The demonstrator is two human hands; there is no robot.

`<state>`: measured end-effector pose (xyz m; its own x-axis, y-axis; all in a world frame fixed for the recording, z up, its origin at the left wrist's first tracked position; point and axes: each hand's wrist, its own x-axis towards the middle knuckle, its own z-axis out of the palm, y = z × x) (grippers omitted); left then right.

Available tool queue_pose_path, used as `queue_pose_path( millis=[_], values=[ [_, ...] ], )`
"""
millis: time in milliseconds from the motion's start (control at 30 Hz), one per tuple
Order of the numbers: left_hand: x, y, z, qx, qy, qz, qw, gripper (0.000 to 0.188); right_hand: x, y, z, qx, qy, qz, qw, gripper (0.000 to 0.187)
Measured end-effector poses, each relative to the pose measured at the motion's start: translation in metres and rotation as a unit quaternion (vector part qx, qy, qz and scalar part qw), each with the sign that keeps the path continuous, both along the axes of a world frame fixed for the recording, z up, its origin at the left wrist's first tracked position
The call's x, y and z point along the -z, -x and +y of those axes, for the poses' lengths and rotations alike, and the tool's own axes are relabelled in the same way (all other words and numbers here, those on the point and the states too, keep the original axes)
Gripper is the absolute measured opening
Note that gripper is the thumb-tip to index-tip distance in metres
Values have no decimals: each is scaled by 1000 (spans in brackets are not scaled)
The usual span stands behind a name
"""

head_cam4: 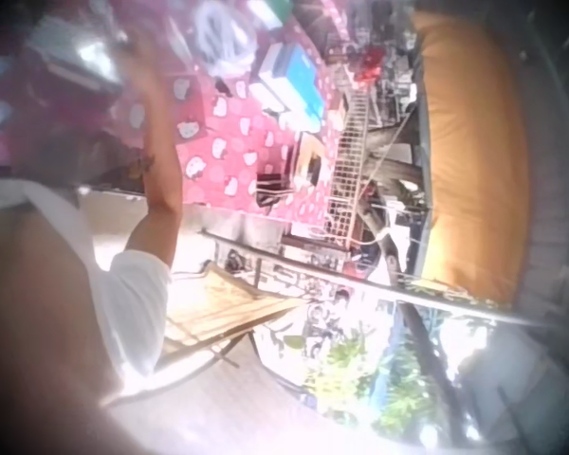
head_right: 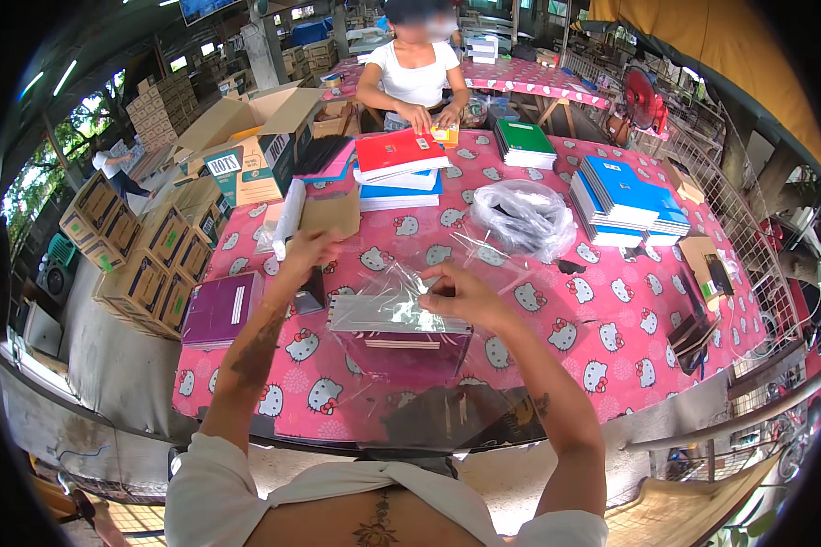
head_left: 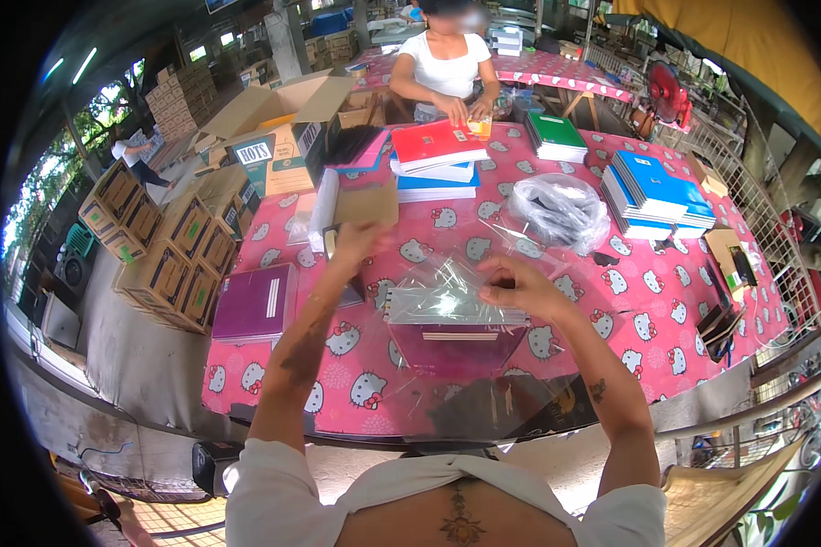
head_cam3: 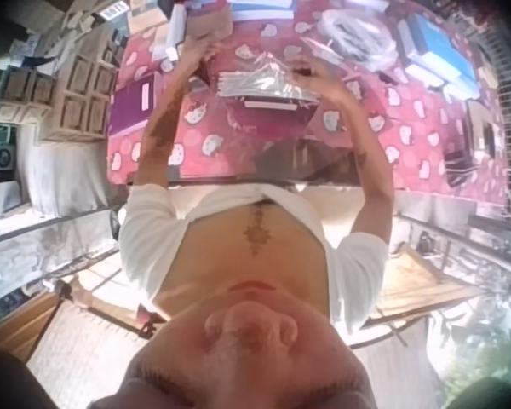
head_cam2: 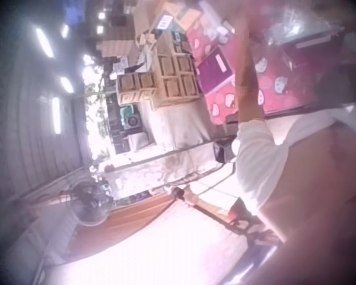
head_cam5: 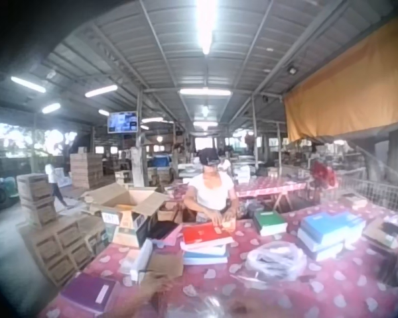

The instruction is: The person places stacks of notebooks into individual plastic bags and uses a tape dispenser to seal them.

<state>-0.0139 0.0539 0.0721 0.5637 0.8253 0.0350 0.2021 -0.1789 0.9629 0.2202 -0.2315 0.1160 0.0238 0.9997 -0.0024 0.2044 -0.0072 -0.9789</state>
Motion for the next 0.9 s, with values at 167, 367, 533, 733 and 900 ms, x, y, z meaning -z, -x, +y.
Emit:
queue_pose_path(
  millis=[167,367,533,733,900],
  values=[
    [122,115,12,-214,36,143,966,38,-3,7,1,11,-4,-8,1000,49],
    [119,90,19,-325,246,-27,913,27,-2,7,-3,8,9,5,1000,49],
    [175,84,-36,-275,215,-363,864,23,-3,3,-2,19,32,10,999,49],
    [109,125,-19,-228,-163,393,876,23,-7,0,-2,4,36,18,999,50],
    [-48,81,-58,45,-362,249,897,18,-4,0,-1,8,38,4,999,55]
  ],
)
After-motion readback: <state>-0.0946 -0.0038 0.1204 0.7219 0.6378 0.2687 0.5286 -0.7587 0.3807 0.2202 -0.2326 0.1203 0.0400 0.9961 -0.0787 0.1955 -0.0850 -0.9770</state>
